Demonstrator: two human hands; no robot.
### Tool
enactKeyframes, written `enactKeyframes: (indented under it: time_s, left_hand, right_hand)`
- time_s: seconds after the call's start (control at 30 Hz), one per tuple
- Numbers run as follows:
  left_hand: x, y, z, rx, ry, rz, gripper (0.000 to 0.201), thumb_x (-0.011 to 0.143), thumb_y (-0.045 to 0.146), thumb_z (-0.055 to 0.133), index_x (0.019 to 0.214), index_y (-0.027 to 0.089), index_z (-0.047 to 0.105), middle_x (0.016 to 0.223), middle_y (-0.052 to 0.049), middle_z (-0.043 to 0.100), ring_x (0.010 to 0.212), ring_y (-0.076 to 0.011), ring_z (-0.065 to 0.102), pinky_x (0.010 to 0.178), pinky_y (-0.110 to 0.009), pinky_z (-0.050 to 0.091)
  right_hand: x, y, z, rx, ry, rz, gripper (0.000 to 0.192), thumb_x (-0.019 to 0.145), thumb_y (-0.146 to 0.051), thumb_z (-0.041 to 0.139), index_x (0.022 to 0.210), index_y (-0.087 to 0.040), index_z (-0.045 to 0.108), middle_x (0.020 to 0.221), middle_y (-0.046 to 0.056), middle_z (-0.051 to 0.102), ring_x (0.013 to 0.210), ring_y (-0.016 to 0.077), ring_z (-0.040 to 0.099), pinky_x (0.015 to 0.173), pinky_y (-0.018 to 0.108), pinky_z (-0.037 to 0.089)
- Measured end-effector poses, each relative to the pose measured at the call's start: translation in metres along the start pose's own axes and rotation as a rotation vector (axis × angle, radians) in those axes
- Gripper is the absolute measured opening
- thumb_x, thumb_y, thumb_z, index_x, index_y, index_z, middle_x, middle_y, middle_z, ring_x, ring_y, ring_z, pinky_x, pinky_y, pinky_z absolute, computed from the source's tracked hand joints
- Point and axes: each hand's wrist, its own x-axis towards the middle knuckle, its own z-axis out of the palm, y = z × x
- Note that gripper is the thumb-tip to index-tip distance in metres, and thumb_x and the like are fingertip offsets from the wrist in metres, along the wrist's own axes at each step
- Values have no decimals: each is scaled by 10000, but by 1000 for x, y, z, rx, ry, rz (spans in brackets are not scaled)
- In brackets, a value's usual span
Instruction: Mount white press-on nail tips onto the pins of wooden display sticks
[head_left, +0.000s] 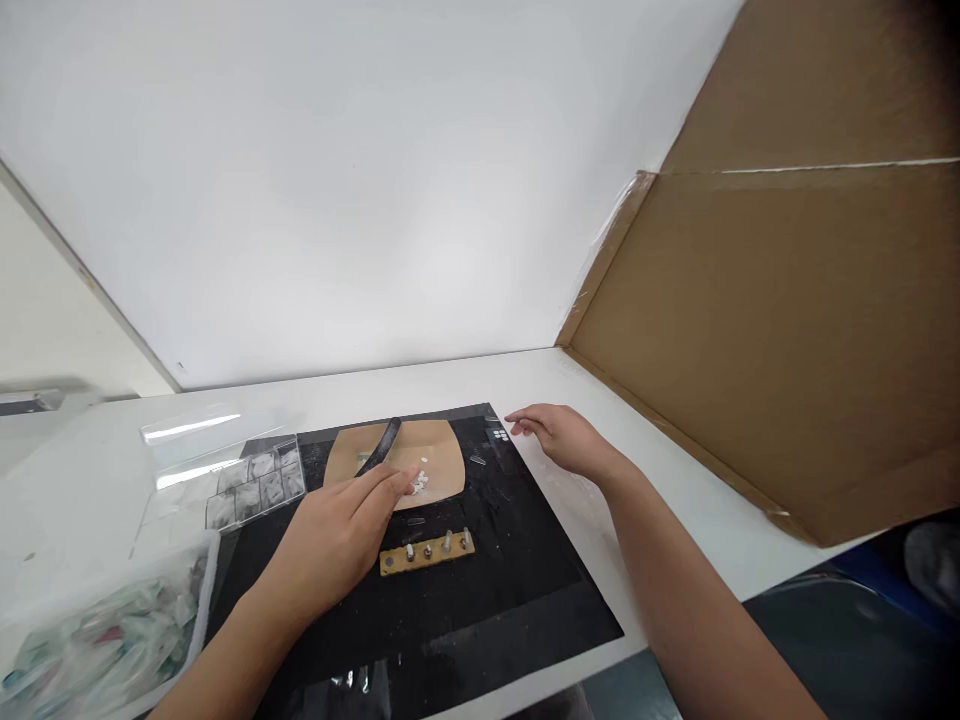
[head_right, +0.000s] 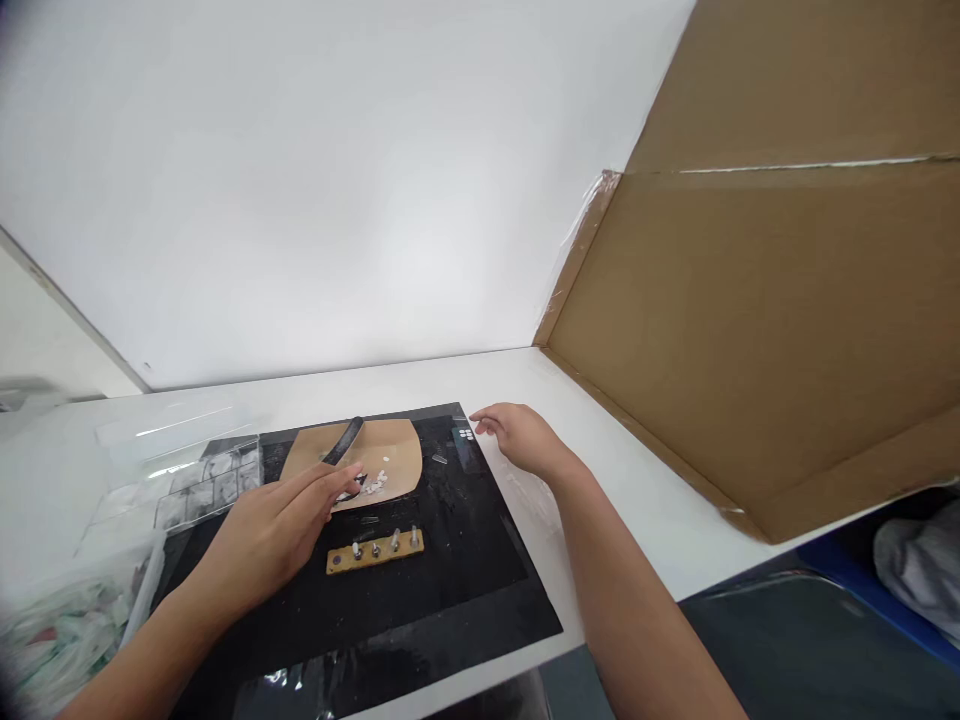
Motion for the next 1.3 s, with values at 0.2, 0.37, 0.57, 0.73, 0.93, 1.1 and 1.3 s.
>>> enactKeyframes:
  time_s: [0.2,0.37,0.57,0.73,0.93,1.1,1.3]
  left_hand:
    - [-1,0,5,-52,-48,-96,788,1016,3,395,1721,224,120,1289,-87,771,1192,-259,720,854,-365,653]
    - [4,6,1,-113,0,-81,806,1057,96,466,1732,186,33,1233,-97,770,1242,-275,664,915,-379,637]
    - [8,10,-5,-158,27,-68,761,1046,104,505,1712,186,146,1142,-80,758,1123,-249,651,911,-363,620]
    - [8,11,-5,-160,40,-41,724,1032,87,510,1687,166,213,1113,-89,744,1152,-261,621,928,-372,596]
    - [9,11,-5,-173,54,-24,701,1022,69,521,1664,162,254,1094,-89,741,1159,-271,605,938,-394,583]
    - [8,10,-3,-168,39,-27,659,1010,57,531,1623,154,309,1090,-93,732,1176,-278,586,951,-410,578]
    - [7,10,-2,-164,34,-12,604,1003,54,542,1573,151,365,1084,-98,728,1176,-280,587,947,-412,580]
  right_hand:
    - [0,4,6,42,-51,-24,359,939,-235,676,1290,-281,736,1122,17,822,1041,245,771,940,383,575]
    - [2,7,11,63,-59,-8,521,856,-246,801,1361,-296,682,1190,24,809,1133,275,753,992,423,566]
    - [4,9,15,81,-68,0,560,790,-334,904,1314,-277,715,1251,61,787,1193,308,724,1032,455,558]
    - [2,7,15,83,-70,-16,682,703,-357,972,1329,-274,716,1324,80,747,1242,326,692,1067,466,540]
    - [3,9,15,89,-75,-22,703,679,-342,977,1330,-279,723,1377,86,713,1298,347,651,1124,500,501]
    - [2,9,16,124,-88,-10,733,681,-304,962,1367,-302,702,1442,70,695,1366,354,620,1170,504,466]
    - [1,5,17,182,-100,16,682,722,-249,918,1360,-290,681,1270,56,776,1245,304,697,1089,448,519]
